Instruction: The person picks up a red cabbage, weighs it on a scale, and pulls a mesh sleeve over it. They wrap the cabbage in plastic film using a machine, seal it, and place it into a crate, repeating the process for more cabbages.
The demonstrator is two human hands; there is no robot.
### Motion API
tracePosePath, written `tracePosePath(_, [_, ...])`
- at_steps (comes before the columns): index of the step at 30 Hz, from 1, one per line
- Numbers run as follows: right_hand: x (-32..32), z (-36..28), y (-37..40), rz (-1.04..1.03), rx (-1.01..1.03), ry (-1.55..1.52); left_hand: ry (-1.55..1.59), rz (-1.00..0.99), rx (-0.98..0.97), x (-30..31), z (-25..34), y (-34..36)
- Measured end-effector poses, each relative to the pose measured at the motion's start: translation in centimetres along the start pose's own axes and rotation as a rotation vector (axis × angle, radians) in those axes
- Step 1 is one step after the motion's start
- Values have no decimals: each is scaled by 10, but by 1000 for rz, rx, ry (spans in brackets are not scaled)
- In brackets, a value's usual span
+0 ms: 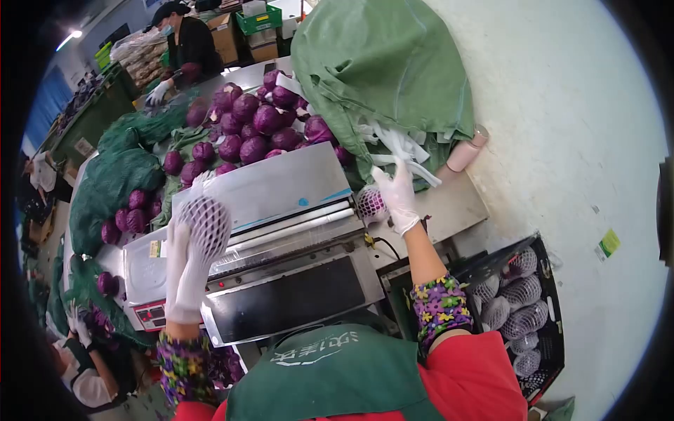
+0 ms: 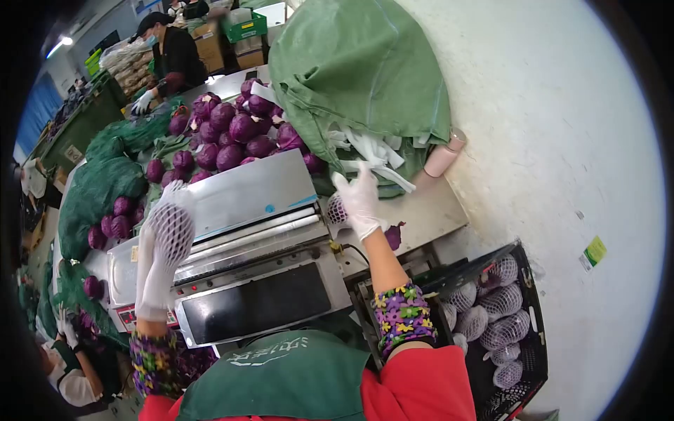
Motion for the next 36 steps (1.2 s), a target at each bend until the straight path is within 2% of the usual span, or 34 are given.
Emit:
tracePosePath(1, [-17, 50, -10, 39, -35, 27, 86, 59, -59, -17, 2, -11])
tracePosePath(2, [-31, 73, -10, 14, -121, 80, 47, 25, -35, 4, -21, -36])
tracePosePath(3, [-52, 101, -12, -18, -78, 135, 7, -1, -14, 29, -45, -60])
tracePosePath(4, [-63, 101, -11, -174, -89, -5, -22, 56, 53, 23, -48, -68])
tracePosePath(5, [-77, 105, -5, -83, -39, 51, -48, 114, 124, 10, -54, -75])
tracePosePath(7, [-80, 97, -4, -45, 24, 342, -125, 30, 126, 16, -89, -104])
tracePosePath(9, [-82, 113, -12, -74, -77, 387, -214, 20, 129, 12, -104, -111])
tracePosePath(11, [-77, 138, -20, -128, -43, -468, -321, -19, 95, 22, -107, -117])
tracePosePath(13, [-66, 200, -25, -88, -285, -875, -1211, 162, -425, 1, -53, -107])
tracePosePath(14, [-54, 181, -26, -72, -188, -1006, -863, 30, -480, -1, -48, -110])
tracePosePath(15, [-44, 146, -9, 108, -276, -1044, -851, 56, -472, 2, -45, -114])
tracePosePath(17, [-30, 81, -1, -88, -240, -1229, -633, -274, -173, 4, -60, -122])
tracePosePath(18, [-28, 44, -2, -174, -208, -1262, -721, -322, -56, 3, -63, -125])
tracePosePath(19, [-31, 10, -7, -253, -166, -1299, -720, -327, -44, 7, -69, -129])
tracePosePath(21, [-47, -37, -10, -398, -62, -1051, -379, -276, 112, 18, -91, -141])
tracePosePath(22, [-61, -56, -15, -426, 39, -808, -180, -241, 202, 21, -99, -144])
tracePosePath(23, [-78, -74, -19, -449, 138, -561, -173, -248, 194, 20, -102, -146])
tracePosePath(25, [-128, -89, -18, -619, 167, -540, 5, -91, 225, 29, -115, -143])
tracePosePath(27, [-155, -111, -7, -711, 182, -105, -298, 16, 63, 27, -111, -125])
tracePosePath(28, [-159, -117, -6, -707, 281, 16, -343, 114, 9, 35, -116, -116])
tracePosePath(29, [-167, -113, -8, -724, 286, 19, -389, 216, -38, 43, -120, -109])
tracePosePath(30, [-177, -100, -11, -803, 199, -83, -388, 230, -29, 49, -126, -104])
tracePosePath(31, [-185, -88, -13, -872, 110, -184, -500, 226, 15, 44, -116, -99])
tracePosePath(32, [-185, -87, -15, -881, 107, -261, -606, 226, 55, 40, -103, -96])
tracePosePath(33, [-182, -87, -18, -894, 117, -249, -811, 126, 45, 33, -83, -95])
tracePosePath(35, [-170, -95, -27, -760, 339, 86, -506, 51, -174, 33, -81, -109])
tracePosePath(36, [-163, -106, -30, -687, 411, 58, -475, -16, -199, 33, -83, -115])
Point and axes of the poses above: each hand's wrist, its own y-axis away from the middle knuckle, its own x-axis out of the back of the hand, z = x × y, the point moved 5 cm from there along -y, towards the middle knuckle, and after that the axes turned 10 degrees about -z, right-handed, at the moved point
